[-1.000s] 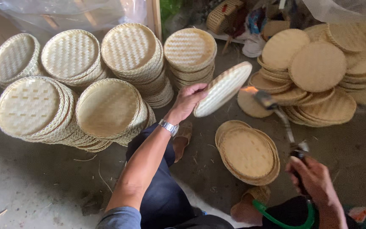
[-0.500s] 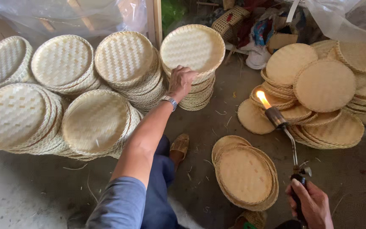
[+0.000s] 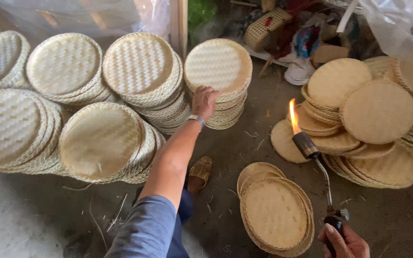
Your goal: The person uses a handheld blowtorch to apply flame to the surface of round woven baskets. They pick up each basket from a stack, rotate it while torching, and place it back on the stack.
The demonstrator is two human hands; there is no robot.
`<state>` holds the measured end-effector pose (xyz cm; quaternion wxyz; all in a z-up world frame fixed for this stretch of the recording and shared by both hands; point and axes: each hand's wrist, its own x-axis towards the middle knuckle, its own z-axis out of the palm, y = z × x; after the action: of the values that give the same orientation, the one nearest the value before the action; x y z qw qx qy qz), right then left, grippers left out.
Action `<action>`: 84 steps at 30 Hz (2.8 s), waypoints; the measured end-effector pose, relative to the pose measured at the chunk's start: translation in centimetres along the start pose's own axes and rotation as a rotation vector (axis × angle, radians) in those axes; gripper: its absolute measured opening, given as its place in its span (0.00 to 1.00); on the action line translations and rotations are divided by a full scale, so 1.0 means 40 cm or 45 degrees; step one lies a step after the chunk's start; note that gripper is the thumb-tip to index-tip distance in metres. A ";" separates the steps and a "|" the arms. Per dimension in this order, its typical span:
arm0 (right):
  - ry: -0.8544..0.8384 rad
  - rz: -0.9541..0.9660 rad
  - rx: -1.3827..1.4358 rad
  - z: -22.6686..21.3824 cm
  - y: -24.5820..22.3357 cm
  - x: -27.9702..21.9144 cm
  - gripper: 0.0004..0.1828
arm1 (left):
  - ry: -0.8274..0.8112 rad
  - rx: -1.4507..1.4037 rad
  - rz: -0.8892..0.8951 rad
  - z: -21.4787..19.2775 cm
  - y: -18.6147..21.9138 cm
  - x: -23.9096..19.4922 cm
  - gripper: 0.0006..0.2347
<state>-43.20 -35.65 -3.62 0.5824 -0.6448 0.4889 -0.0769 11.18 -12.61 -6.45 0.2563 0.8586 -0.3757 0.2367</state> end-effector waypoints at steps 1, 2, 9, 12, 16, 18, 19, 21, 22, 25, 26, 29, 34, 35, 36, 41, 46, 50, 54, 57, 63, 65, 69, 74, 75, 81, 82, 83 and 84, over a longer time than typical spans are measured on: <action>0.029 -0.019 -0.028 0.005 0.003 0.006 0.15 | 0.054 0.062 -0.005 0.001 0.015 -0.009 0.14; 0.059 -0.038 -0.056 0.010 0.004 0.012 0.13 | 0.107 0.124 -0.010 0.002 0.033 -0.019 0.15; -0.057 -0.043 -0.072 0.020 -0.051 -0.002 0.18 | -0.415 -0.606 0.012 0.063 0.309 -0.282 0.13; -0.039 0.045 -0.071 0.026 -0.095 -0.030 0.20 | -0.679 -0.266 0.228 0.089 0.460 -0.462 0.34; 0.004 0.062 -0.065 0.041 -0.125 -0.065 0.20 | -1.137 -0.391 -0.427 0.103 0.595 -0.668 0.38; -0.007 0.044 -0.055 0.036 -0.128 -0.069 0.20 | -1.077 -0.500 -0.573 0.113 0.606 -0.743 0.38; -0.037 0.021 -0.049 0.034 -0.129 -0.067 0.20 | -0.944 -0.498 -0.574 0.122 0.612 -0.773 0.36; -0.064 0.025 -0.031 0.030 -0.126 -0.063 0.20 | -0.674 -0.488 -0.575 0.147 0.608 -0.808 0.33; -0.062 0.052 -0.020 0.027 -0.124 -0.063 0.20 | -0.702 -0.484 -0.604 0.157 0.606 -0.819 0.28; -0.077 0.034 -0.011 0.024 -0.113 -0.061 0.20 | -0.777 -0.475 -0.711 0.171 0.600 -0.831 0.18; -0.085 0.012 -0.013 0.022 -0.110 -0.059 0.20 | -0.801 -0.472 -0.760 0.167 0.603 -0.830 0.17; -0.077 -0.021 -0.047 0.024 -0.100 -0.053 0.21 | -0.883 -0.525 -0.849 0.144 0.606 -0.811 0.15; -0.105 -0.008 -0.047 0.015 -0.092 -0.045 0.21 | -0.935 -0.550 -0.834 0.086 0.614 -0.776 0.09; -0.110 -0.008 -0.050 0.017 -0.091 -0.048 0.21 | -0.943 -0.602 -0.903 0.070 0.615 -0.770 0.09; -0.103 -0.028 -0.035 0.021 -0.089 -0.051 0.20 | -0.950 -0.654 -0.972 0.054 0.616 -0.762 0.10; -0.111 -0.107 0.061 0.028 -0.092 -0.080 0.20 | -1.186 -0.757 -1.000 -0.019 0.626 -0.721 0.19; -0.027 -0.029 -0.060 0.012 -0.098 -0.104 0.21 | -0.992 -0.663 -0.852 -0.016 0.661 -0.746 0.16; -0.072 -0.158 -0.033 0.001 -0.087 -0.105 0.19 | -1.101 -0.316 -0.801 0.051 0.683 -0.752 0.18; -0.111 -0.186 -0.074 -0.003 -0.079 -0.099 0.20 | -1.006 -0.253 -0.737 0.073 0.689 -0.764 0.19; -0.078 -0.186 -0.095 -0.002 -0.075 -0.106 0.20 | -1.082 -0.219 -0.876 0.089 0.708 -0.764 0.25; -0.071 -0.145 0.024 0.002 -0.086 -0.129 0.19 | -0.776 -0.192 -0.586 0.102 0.691 -0.798 0.14; -0.105 -0.182 0.073 0.007 -0.089 -0.135 0.19 | -0.916 -0.253 -0.686 0.103 0.691 -0.783 0.14; -0.113 -0.223 0.034 0.012 -0.097 -0.141 0.18 | -1.098 -0.177 -0.788 0.094 0.711 -0.756 0.16; -0.122 -0.198 -0.006 0.009 -0.104 -0.158 0.19 | -1.087 -0.068 -0.688 0.124 0.713 -0.786 0.18; -0.119 -0.197 -0.002 0.009 -0.112 -0.159 0.19 | -0.997 -0.067 -0.677 0.138 0.705 -0.797 0.16; -0.075 -0.186 -0.085 0.013 -0.137 -0.183 0.16 | -0.848 -0.076 -0.647 0.189 0.642 -0.826 0.16; -0.087 -0.211 -0.053 0.015 -0.139 -0.187 0.15 | -0.812 -0.084 -0.620 0.188 0.619 -0.815 0.16; -0.099 -0.234 -0.025 0.016 -0.140 -0.191 0.15 | -0.777 -0.095 -0.597 0.187 0.599 -0.802 0.15; -0.085 -0.230 -0.042 0.017 -0.143 -0.195 0.15 | -0.858 -0.212 -0.925 0.194 0.577 -0.770 0.12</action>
<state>-43.62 -30.48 4.56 0.5785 -0.6979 0.4104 -0.0995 -23.52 -14.79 -24.73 0.2540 0.9393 -0.1319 -0.1890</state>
